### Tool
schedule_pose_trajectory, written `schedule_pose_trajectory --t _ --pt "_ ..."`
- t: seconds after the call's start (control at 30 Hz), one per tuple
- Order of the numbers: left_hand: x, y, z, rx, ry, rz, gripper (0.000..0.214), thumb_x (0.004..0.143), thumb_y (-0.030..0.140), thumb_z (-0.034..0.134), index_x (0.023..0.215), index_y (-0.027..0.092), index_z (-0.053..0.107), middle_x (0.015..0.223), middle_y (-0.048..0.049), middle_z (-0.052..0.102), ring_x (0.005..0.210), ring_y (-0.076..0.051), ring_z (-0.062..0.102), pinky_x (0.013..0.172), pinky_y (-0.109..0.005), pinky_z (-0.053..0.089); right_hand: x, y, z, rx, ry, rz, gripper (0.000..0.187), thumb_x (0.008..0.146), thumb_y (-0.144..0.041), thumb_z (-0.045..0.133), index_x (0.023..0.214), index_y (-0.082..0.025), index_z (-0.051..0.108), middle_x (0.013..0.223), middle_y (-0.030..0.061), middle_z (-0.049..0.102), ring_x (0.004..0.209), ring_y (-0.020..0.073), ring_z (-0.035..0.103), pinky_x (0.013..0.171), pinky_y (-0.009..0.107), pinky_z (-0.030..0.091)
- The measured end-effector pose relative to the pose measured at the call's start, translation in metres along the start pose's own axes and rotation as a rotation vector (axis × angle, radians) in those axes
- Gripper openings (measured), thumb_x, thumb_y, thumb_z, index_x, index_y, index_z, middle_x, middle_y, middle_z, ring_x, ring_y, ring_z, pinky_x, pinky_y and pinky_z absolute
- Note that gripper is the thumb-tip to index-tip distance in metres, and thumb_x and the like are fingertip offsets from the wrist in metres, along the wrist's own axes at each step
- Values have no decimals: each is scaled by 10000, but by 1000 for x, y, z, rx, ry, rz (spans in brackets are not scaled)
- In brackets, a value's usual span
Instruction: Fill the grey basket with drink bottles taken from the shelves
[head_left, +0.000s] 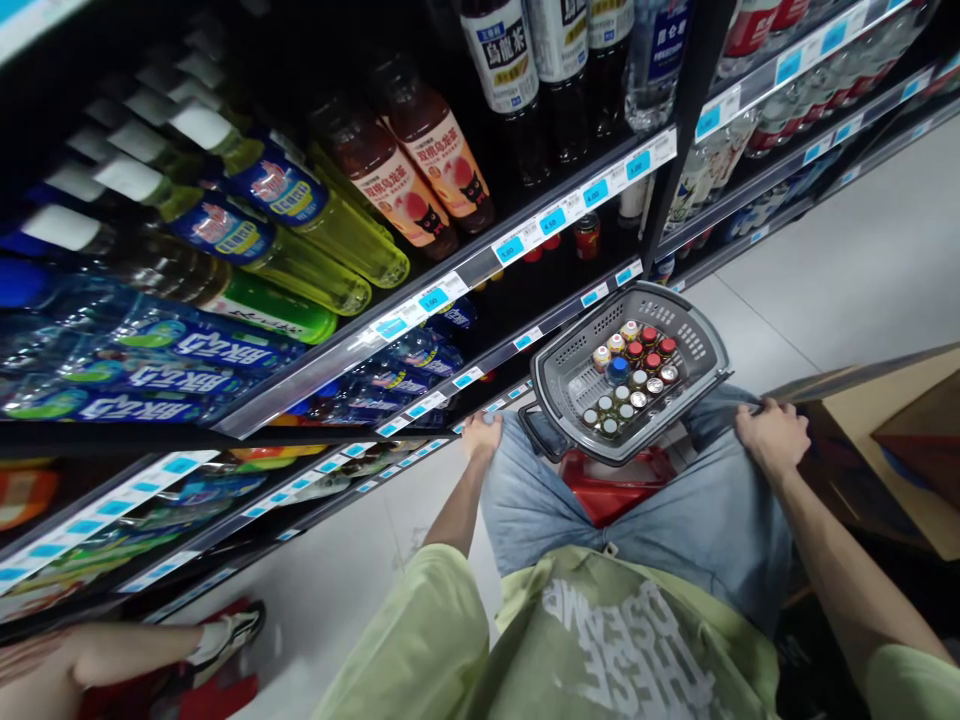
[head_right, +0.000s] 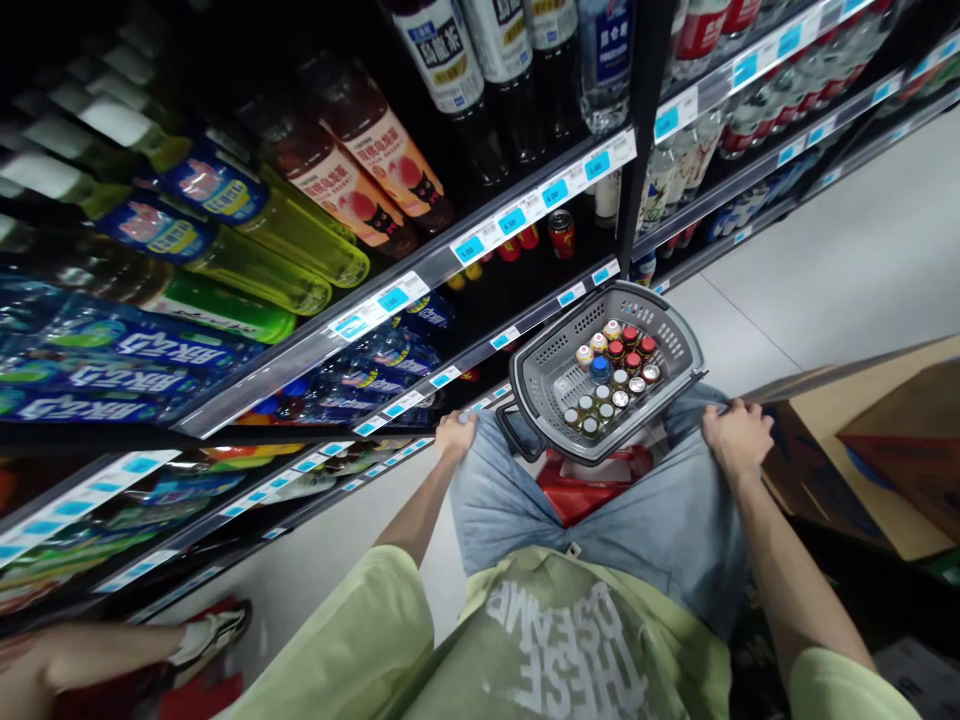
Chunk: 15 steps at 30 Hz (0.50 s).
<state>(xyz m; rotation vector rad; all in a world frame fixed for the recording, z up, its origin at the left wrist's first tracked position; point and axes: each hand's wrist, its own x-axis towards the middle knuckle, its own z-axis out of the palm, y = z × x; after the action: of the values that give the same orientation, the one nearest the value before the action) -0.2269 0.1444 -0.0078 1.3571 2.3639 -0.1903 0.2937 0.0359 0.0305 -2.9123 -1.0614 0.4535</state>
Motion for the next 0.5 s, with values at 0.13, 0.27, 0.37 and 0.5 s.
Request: schedule_pose_trajectory --t 0.13,0.27,0.37,0.5 --pt "0 0 1 -11 4 11 563 1010 498 564 1457 186 704 1555 -179 638 1401 -380 625 1183 -448 473 0 2 2 -6 20 -3 641 986 -499 458 1396 -98 745 1366 303 662 1316 508 603 979 649 581" --pt "1 0 2 -18 -2 11 572 1007 504 560 1458 183 705 1552 -174 640 1423 -381 610 1190 -441 465 2 5 6 -11 34 -11 646 973 -504 469 1385 -91 748 1351 306 669 1297 510 614 969 651 584" --pt "1 0 2 -22 -2 3 580 1004 508 558 1471 193 696 1565 -166 632 1437 -385 597 1185 -445 466 3 6 7 -21 33 -12 645 972 -498 465 1376 -84 751 1354 300 673 1293 511 617 979 647 583" --pt "0 0 2 -25 -1 1 573 1007 507 556 1471 200 693 1560 -161 638 1444 -384 591 1175 -446 474 1 2 4 -32 30 2 641 977 -485 462 1394 -87 743 1355 294 671 1313 499 613 996 631 580"
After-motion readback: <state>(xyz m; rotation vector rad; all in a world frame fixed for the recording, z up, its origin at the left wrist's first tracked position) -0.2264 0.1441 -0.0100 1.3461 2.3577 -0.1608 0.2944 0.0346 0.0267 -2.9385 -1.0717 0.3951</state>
